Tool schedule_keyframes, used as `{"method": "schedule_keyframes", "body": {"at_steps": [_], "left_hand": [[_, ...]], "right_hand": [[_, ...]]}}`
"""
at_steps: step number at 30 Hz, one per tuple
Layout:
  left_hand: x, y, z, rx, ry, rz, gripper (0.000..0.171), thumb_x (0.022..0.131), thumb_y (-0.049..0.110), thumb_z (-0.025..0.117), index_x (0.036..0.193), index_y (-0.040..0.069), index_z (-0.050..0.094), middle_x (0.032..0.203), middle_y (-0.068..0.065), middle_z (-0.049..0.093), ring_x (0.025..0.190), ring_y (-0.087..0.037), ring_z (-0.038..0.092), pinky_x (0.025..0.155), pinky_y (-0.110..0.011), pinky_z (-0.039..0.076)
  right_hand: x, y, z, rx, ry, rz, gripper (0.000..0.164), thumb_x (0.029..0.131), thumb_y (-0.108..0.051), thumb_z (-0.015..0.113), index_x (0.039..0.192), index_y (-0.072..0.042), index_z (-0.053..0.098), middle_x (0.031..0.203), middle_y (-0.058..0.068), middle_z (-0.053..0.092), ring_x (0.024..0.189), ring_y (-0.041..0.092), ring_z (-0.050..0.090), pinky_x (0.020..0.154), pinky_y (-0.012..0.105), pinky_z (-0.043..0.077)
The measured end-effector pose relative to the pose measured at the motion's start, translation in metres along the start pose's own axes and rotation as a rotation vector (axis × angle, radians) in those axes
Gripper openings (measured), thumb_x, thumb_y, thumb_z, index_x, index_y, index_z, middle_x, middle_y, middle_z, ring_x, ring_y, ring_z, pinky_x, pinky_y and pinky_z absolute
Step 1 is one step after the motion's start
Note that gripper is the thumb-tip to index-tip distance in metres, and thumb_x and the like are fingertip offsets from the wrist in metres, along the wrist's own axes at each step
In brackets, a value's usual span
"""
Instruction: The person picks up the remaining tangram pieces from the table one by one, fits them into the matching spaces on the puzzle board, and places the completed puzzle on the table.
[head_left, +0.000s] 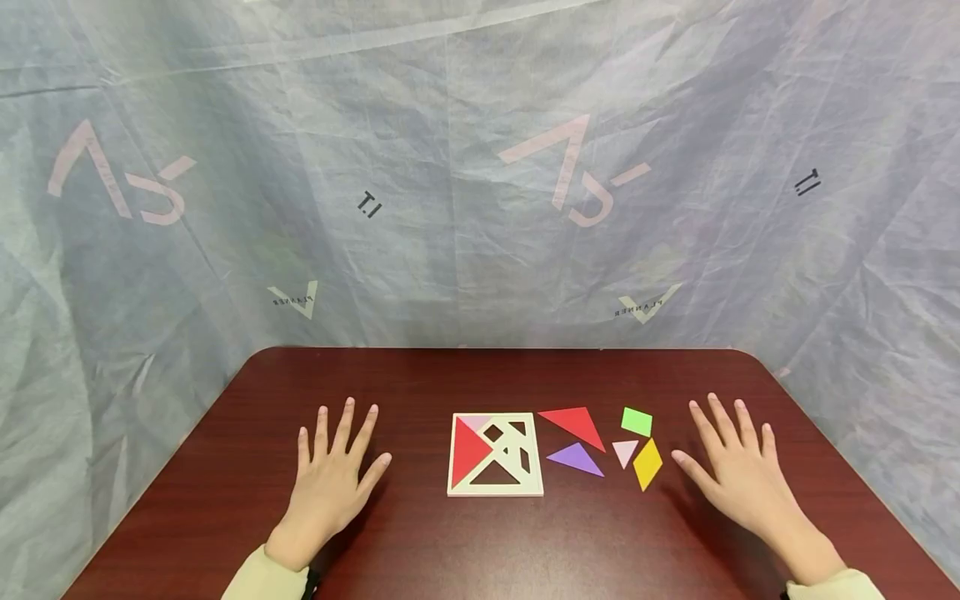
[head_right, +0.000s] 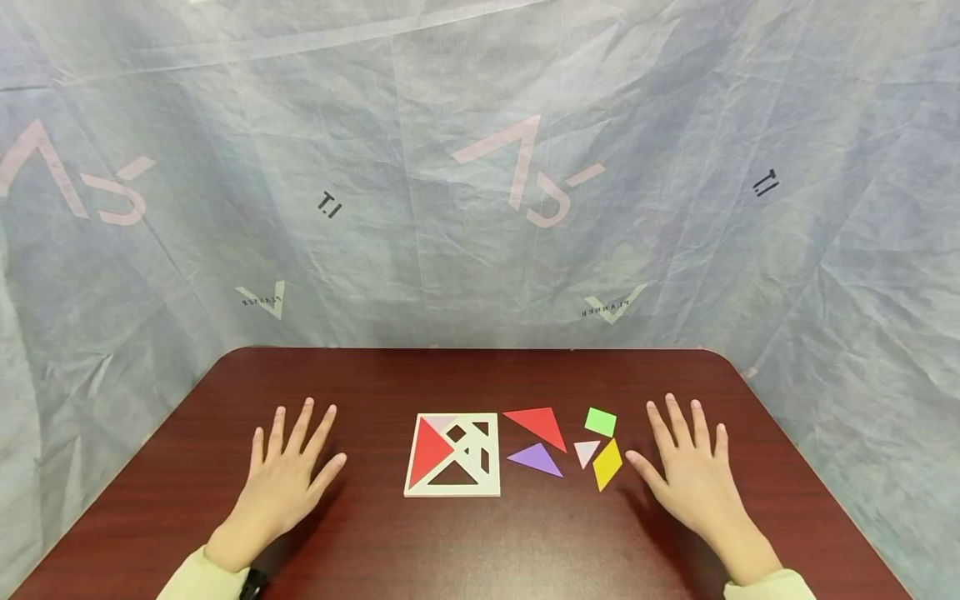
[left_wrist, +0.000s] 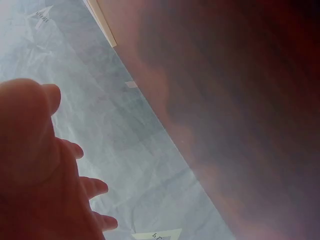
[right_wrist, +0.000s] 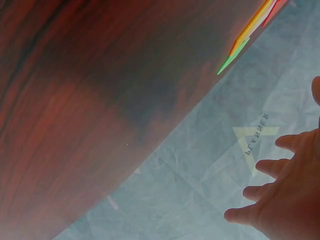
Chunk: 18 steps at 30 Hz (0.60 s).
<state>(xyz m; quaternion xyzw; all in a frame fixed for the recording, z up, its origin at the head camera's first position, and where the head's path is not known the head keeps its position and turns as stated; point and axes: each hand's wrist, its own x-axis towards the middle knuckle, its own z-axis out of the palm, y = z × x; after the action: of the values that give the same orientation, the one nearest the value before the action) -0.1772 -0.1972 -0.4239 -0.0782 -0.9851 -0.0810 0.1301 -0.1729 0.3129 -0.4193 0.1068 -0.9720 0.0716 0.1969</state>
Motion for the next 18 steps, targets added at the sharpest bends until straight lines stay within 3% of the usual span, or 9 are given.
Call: {"method": "schedule_keyframes", "body": {"at_steps": [8,18], "left_hand": [[0.004,0.003,0.002,-0.01,-0.014,0.021,0.065,0.092,0.053,0.038,0.147,0.027,0.015,0.154,-0.012,0.009,0.139,-0.041,-0.002,0.105,-0.062,0.004],[0.008,0.009,0.005,-0.022,0.011,0.05,0.064,0.092,0.046,0.046,0.146,0.023,0.022,0.152,-0.014,0.016,0.138,-0.044,0.007,0.105,-0.061,0.012]], "right_hand": [[0.005,-0.007,0.003,0.012,0.029,-0.037,0.075,0.087,-0.045,0.055,0.146,-0.012,0.022,0.146,0.021,0.025,0.139,0.04,0.002,0.101,0.067,0.002],[0.014,-0.015,0.005,-0.001,0.073,-0.104,0.072,0.082,-0.041,0.062,0.138,-0.004,0.036,0.143,0.019,0.031,0.131,0.044,0.022,0.098,0.065,0.016]]}}
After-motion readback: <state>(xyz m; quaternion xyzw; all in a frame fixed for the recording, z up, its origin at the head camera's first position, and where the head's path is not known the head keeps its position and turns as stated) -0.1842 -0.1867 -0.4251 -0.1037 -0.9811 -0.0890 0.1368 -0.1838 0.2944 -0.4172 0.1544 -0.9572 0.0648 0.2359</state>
